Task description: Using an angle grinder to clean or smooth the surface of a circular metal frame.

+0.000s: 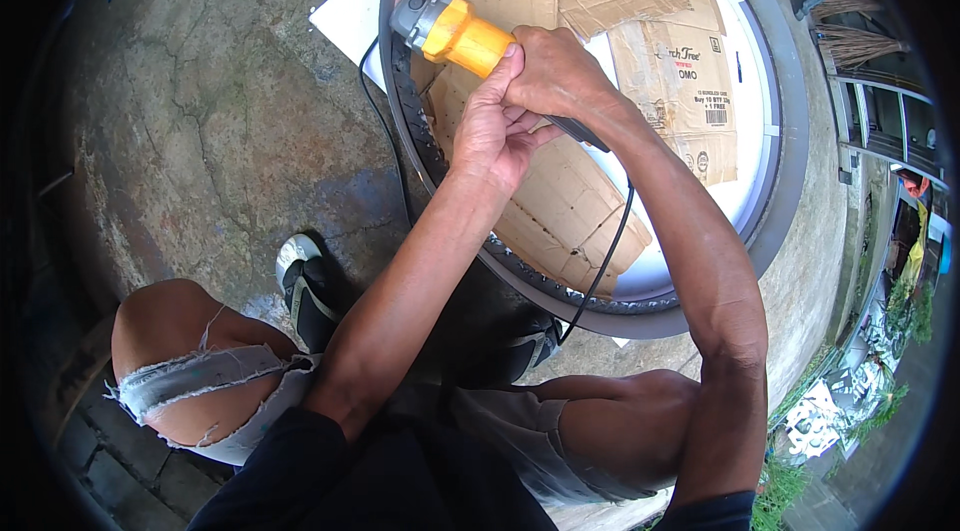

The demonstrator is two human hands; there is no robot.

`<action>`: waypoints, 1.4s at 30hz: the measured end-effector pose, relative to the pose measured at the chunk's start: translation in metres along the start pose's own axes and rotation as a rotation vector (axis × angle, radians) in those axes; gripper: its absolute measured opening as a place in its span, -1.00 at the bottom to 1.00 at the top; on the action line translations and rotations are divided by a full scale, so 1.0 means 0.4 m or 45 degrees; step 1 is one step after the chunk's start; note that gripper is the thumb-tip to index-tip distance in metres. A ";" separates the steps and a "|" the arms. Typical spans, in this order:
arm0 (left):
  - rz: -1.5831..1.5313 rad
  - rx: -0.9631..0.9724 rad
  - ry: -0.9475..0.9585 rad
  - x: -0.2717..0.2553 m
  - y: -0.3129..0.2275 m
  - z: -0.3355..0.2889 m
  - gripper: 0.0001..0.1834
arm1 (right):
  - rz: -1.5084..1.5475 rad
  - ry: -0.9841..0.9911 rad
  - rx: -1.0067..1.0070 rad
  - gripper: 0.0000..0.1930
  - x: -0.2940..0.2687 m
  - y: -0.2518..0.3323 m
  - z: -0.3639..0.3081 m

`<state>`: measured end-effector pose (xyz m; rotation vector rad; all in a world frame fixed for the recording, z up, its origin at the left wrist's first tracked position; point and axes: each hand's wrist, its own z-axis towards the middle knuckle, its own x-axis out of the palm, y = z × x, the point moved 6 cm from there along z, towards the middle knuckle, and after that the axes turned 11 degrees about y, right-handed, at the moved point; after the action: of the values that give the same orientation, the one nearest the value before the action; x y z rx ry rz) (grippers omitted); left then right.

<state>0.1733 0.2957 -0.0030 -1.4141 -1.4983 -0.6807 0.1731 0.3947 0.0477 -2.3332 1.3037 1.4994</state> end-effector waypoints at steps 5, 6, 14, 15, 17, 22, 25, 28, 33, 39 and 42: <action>0.019 0.010 -0.013 0.004 -0.012 -0.010 -0.22 | 0.009 0.096 0.023 -0.52 -0.003 0.020 0.000; 0.029 0.015 -0.012 0.007 -0.012 -0.011 -0.22 | -0.010 0.098 0.038 -0.51 -0.003 0.017 0.001; -0.001 -0.025 -0.014 0.009 -0.015 -0.004 -0.22 | -0.004 0.081 0.055 -0.54 -0.014 0.022 -0.008; -0.012 -0.043 -0.012 0.011 -0.015 -0.002 -0.25 | 0.005 0.041 0.089 -0.55 -0.018 0.015 -0.007; 0.000 -0.041 -0.006 0.009 -0.018 0.002 -0.24 | -0.008 0.034 0.078 -0.57 -0.018 0.015 -0.006; 0.031 -0.050 -0.009 0.004 -0.015 0.010 -0.25 | 0.047 0.023 0.071 -0.58 -0.018 0.009 -0.007; 0.026 -0.031 -0.009 -0.005 -0.014 0.011 -0.26 | 0.011 0.028 0.029 -0.59 -0.007 0.009 0.000; 0.016 -0.031 0.001 -0.012 -0.010 0.013 -0.27 | -0.007 0.008 -0.028 -0.61 0.002 0.009 0.003; 0.036 -0.016 -0.004 -0.011 -0.013 0.008 -0.23 | -0.064 -0.067 -0.034 -0.65 0.009 -0.004 0.015; 0.030 -0.010 -0.010 -0.012 -0.008 0.008 -0.24 | -0.008 -0.067 -0.026 -0.63 0.015 -0.011 0.009; -0.005 -0.023 0.000 -0.017 -0.009 0.008 -0.28 | -0.020 -0.030 -0.074 -0.60 0.007 0.011 0.001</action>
<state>0.1683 0.2950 -0.0096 -1.4249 -1.4984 -0.6979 0.1701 0.3903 0.0468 -2.3472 1.2502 1.5757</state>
